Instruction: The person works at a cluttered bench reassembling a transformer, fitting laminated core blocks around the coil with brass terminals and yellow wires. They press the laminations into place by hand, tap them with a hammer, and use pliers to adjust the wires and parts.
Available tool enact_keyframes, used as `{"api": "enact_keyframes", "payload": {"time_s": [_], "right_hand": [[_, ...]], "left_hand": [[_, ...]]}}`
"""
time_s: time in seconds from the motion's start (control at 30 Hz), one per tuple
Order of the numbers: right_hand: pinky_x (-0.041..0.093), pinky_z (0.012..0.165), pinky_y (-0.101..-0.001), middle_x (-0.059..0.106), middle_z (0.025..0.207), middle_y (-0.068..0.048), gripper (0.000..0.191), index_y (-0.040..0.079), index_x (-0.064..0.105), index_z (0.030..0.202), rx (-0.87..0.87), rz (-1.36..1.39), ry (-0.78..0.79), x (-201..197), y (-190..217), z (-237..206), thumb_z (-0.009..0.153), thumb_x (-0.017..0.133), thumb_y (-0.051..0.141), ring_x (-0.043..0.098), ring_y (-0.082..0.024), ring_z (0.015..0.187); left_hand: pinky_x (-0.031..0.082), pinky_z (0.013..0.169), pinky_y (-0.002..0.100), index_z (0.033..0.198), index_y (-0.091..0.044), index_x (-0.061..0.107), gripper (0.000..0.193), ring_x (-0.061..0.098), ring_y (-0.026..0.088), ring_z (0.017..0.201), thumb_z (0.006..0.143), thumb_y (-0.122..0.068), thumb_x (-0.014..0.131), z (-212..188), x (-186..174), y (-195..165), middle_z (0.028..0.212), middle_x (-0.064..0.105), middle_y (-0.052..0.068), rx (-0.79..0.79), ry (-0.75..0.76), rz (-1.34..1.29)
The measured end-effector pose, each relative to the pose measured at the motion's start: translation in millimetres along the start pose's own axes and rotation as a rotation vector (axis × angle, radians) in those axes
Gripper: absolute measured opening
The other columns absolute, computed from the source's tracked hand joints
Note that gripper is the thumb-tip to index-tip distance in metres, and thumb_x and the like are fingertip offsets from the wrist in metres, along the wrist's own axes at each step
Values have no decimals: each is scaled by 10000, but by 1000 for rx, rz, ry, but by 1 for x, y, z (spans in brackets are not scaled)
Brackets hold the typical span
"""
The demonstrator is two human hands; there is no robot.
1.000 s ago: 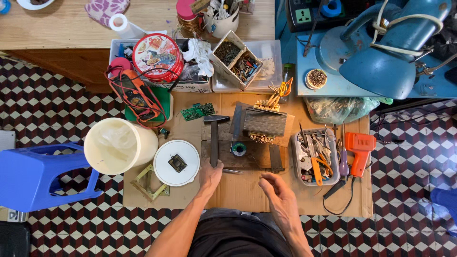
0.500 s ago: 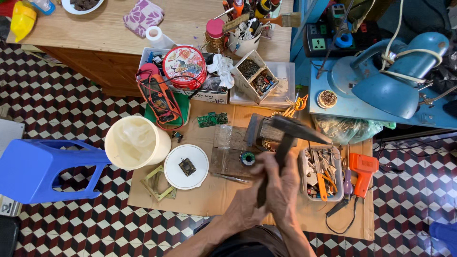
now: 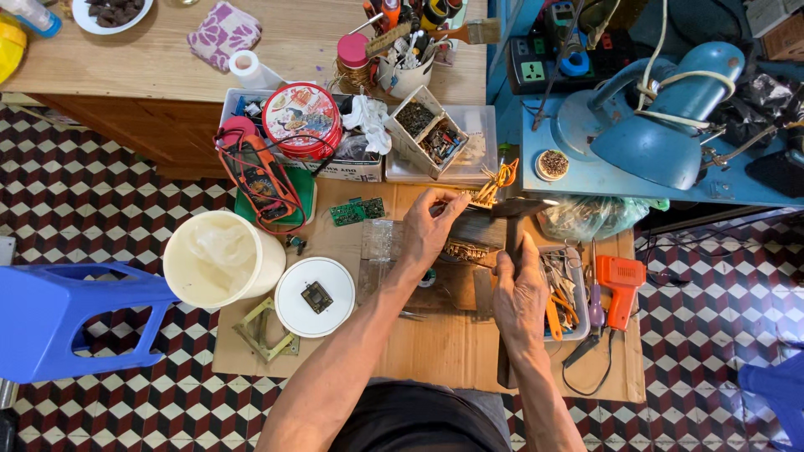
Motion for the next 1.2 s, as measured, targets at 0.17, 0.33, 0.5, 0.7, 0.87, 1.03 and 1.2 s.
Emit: {"api": "enact_keyframes", "payload": {"time_s": [0.17,0.33,0.5,0.7,0.87,1.03,1.2], "right_hand": [[523,687,-393,707,905,-128,487,124,453,1497,294,41,4,-2,-24,0,1022,543,184,657,-219,758],[528,725,-408,705,943,-184,434,85,504,1448,118,-107,63,3,-8,6,1027,570,164,684,-268,797],[540,746,-430,733,1019,-202,473,89,471,1464,173,1,13,-1,-13,5,1005,545,176,724,-335,844],[525,799,-480,724,1043,-242,389,72,552,1388,58,-233,83,10,-6,8,1027,587,211,707,-404,931],[527,784,-496,702,1087,-262,413,60,540,1395,55,-268,47,10,-3,10,1010,577,205,689,-437,943],[530,767,-504,695,1096,-269,420,52,535,1395,15,-284,30,6,2,12,1006,579,202,689,-451,930],[528,779,-502,704,1085,-264,407,58,559,1387,45,-301,70,4,-2,11,1010,571,213,692,-445,948]], "left_hand": [[567,795,317,970,-29,705,351,693,172,882,933,-376,726,-1,2,0,944,702,71,40,-43,14],[569,793,324,960,-33,699,352,699,173,886,922,-383,724,3,2,4,975,698,82,38,-43,63],[558,832,335,960,-37,693,364,697,188,943,924,-397,723,5,1,4,1005,681,88,67,-25,58],[531,897,319,1012,-40,683,376,676,178,1008,882,-383,767,6,1,8,1049,698,82,-33,-34,11],[536,883,305,1133,-33,625,451,652,143,994,864,-361,780,4,3,15,1079,678,69,-117,-23,-135],[518,937,302,1237,-13,607,497,638,155,1046,924,-383,720,-5,-2,20,1145,688,86,-102,-18,-178],[461,1037,282,1411,-3,560,570,621,176,1203,968,-348,665,-27,0,35,1325,664,118,-179,113,-160]]}}
Point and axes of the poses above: each hand's wrist, its own z-axis towards the middle knuckle, its own x-axis out of the palm, y = z × x, the point moved 8 cm from there along z, towards the middle knuckle
